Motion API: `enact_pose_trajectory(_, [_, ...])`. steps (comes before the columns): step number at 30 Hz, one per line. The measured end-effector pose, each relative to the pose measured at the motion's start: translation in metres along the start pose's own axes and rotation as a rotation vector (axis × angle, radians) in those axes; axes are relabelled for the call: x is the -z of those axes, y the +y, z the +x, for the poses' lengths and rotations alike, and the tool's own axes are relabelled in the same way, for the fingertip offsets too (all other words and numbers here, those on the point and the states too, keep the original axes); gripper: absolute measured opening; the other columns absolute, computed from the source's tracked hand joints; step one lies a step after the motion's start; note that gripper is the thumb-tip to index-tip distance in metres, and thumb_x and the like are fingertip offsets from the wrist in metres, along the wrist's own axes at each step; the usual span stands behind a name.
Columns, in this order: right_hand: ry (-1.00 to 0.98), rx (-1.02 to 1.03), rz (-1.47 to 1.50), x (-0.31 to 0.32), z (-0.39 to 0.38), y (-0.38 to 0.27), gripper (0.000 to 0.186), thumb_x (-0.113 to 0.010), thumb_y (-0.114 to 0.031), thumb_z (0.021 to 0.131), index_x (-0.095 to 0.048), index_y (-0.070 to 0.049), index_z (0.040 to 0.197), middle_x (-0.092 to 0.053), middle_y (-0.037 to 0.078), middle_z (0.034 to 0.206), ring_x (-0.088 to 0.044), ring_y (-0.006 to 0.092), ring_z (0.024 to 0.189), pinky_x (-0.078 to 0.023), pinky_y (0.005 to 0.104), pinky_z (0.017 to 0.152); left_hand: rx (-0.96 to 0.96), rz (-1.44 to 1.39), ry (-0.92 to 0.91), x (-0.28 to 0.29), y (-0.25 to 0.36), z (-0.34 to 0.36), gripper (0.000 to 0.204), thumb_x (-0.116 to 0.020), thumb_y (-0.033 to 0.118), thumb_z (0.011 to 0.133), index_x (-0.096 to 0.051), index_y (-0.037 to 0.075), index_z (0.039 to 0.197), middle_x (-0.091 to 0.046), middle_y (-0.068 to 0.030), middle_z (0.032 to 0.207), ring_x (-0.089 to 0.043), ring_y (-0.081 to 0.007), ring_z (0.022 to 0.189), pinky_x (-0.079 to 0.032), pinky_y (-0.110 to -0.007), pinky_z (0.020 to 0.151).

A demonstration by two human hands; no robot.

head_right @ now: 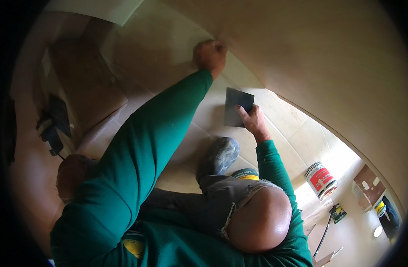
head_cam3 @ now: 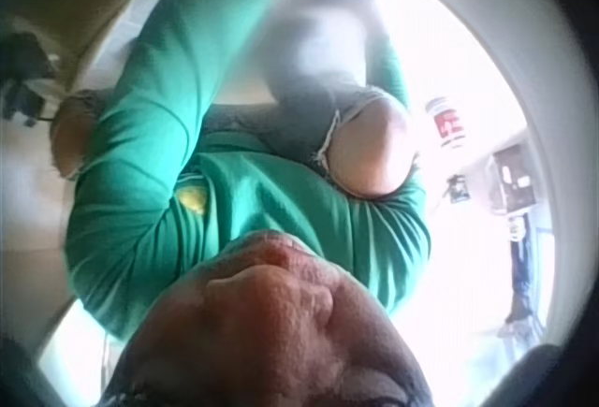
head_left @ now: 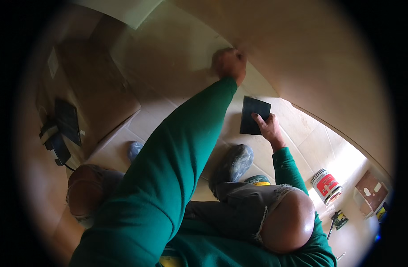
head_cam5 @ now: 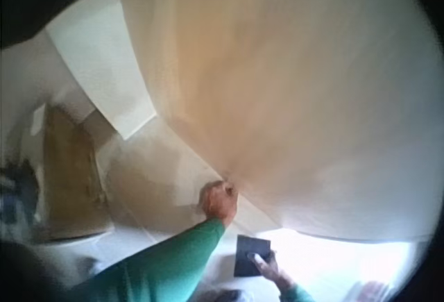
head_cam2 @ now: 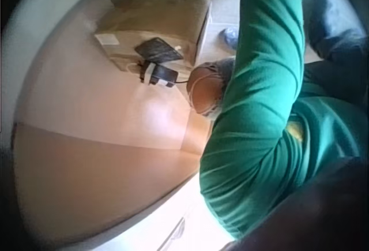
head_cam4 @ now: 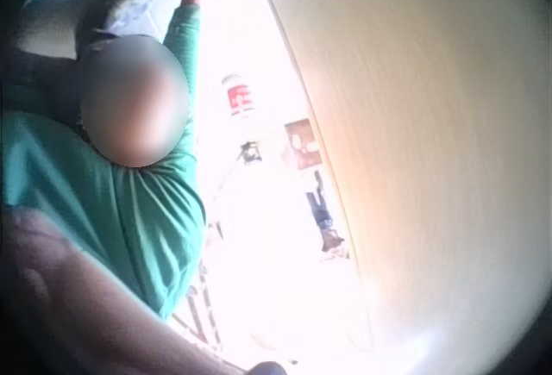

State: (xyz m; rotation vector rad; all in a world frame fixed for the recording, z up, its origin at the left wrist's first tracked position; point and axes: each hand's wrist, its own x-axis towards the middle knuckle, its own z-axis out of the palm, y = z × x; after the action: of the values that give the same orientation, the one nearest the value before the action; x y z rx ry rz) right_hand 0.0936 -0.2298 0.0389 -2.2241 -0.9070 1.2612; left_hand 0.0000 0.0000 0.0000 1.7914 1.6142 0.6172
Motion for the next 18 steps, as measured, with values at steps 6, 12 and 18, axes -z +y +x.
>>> enact_pose_trajectory(6, [0.009,0.008,-0.024,-0.003,0.001,0.002,0.047,-0.072,-0.036,0.088,-0.068,0.01,0.085,-0.067,0.023,0.069,-0.067,0.0252,0.063,-0.053,0.0409,0.063,-0.071,-0.145,-0.06,0.007,-0.013,-0.013,0.02,-0.07,0.021,0.082,-0.076,0.007,0.095,-0.073,-0.0156,0.083,-0.071,-0.0323,0.078,-0.055,-0.043,0.074])
enact_pose_trajectory(12, [0.018,0.007,0.045,-0.004,0.001,0.006,0.045,-0.072,-0.035,0.088,-0.068,0.01,0.086,-0.066,0.023,0.068,-0.066,0.0239,0.062,-0.053,0.0403,0.062,0.025,-0.205,0.079,-0.006,-0.009,-0.015,0.019,-0.07,0.019,0.082,-0.075,0.007,0.096,-0.072,-0.0153,0.086,-0.07,-0.0339,0.083,-0.054,-0.043,0.077])
enact_pose_trajectory(18, [-0.01,-0.035,-0.023,0.002,0.002,0.001,0.045,-0.072,-0.034,0.088,-0.068,0.01,0.085,-0.066,0.021,0.068,-0.064,0.0231,0.06,-0.053,0.0403,0.062,0.029,-0.184,0.064,-0.007,-0.005,-0.01,0.018,-0.072,0.016,0.079,-0.076,0.005,0.092,-0.073,-0.0137,0.082,-0.07,-0.0315,0.079,-0.055,-0.041,0.075])
